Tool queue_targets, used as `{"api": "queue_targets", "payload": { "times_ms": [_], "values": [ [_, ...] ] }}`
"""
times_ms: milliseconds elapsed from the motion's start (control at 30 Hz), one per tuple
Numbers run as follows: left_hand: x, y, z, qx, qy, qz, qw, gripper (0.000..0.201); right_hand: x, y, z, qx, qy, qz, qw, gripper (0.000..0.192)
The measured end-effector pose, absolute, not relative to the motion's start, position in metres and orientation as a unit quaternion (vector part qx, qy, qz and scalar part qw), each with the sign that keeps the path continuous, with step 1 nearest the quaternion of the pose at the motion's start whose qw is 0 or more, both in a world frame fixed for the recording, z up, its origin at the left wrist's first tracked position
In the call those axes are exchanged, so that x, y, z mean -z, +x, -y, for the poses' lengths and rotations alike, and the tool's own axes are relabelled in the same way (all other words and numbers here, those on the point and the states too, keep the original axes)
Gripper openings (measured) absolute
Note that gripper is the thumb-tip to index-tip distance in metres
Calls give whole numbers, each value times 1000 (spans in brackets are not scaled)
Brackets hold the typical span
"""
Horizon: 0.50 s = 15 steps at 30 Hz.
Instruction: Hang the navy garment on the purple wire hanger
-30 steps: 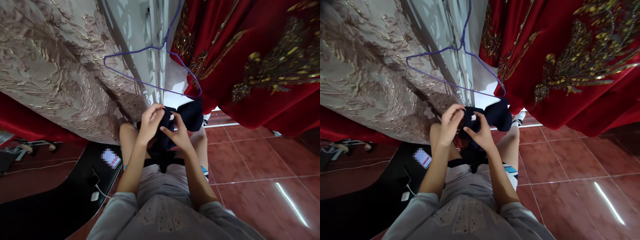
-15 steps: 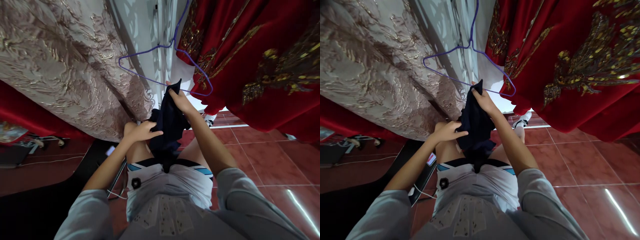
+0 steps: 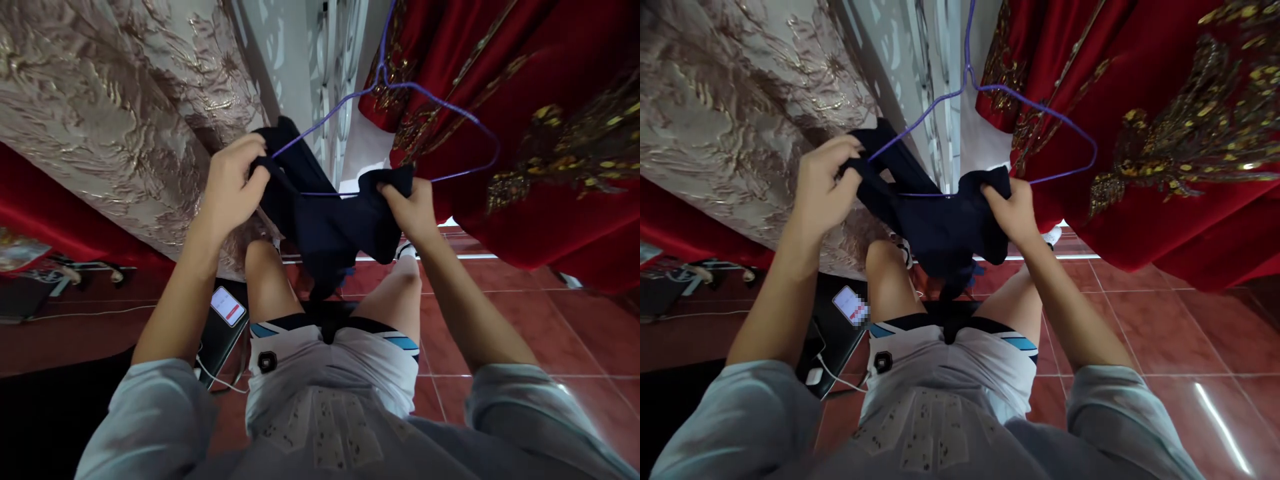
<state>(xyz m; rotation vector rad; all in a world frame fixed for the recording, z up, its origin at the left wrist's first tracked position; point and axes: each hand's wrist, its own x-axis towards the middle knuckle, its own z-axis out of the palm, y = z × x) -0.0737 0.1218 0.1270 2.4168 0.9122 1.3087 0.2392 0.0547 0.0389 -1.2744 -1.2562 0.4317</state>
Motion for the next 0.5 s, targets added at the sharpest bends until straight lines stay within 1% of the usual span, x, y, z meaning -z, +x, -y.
{"api": "queue_targets", "payload": {
  "times_ms": [67, 100, 133, 233, 267, 300, 400, 433, 467, 500],
  "values": [
    [-133, -57, -125, -462, 814, -303, 181, 11, -39, 235, -45, -207, -536, 574, 583, 22],
    [-134, -51, -127, -460, 811, -297, 204, 15, -41, 236, -39, -188, -524, 593, 582, 13],
    [-134, -48, -130, -454, 813, -291, 218, 17, -44, 242, -33, -141, -510, 607, 593, 8],
    [-131, -49, -139, -436, 828, -282, 212, 15, -61, 277, -19, 69, -473, 557, 679, 41],
    [-130, -52, -142, -436, 830, -284, 200, 13, -69, 293, -16, 97, -477, 525, 698, 46],
    [-130, -56, -145, -438, 832, -286, 185, 12, -76, 309, -13, 75, -496, 510, 699, 44],
    [-130, -66, -156, -453, 837, -289, 106, 10, -98, 346, -11, -135, -562, 529, 621, 15],
    [-130, -67, -161, -463, 834, -290, 74, 10, -104, 353, -12, -192, -567, 531, 600, 12],
    [-131, -67, -165, -471, 830, -293, 54, 12, -109, 356, -13, -219, -566, 526, 596, 15],
    [-131, -66, -170, -476, 827, -295, 50, 16, -113, 356, -16, -219, -563, 518, 606, 18]
  ]
}}
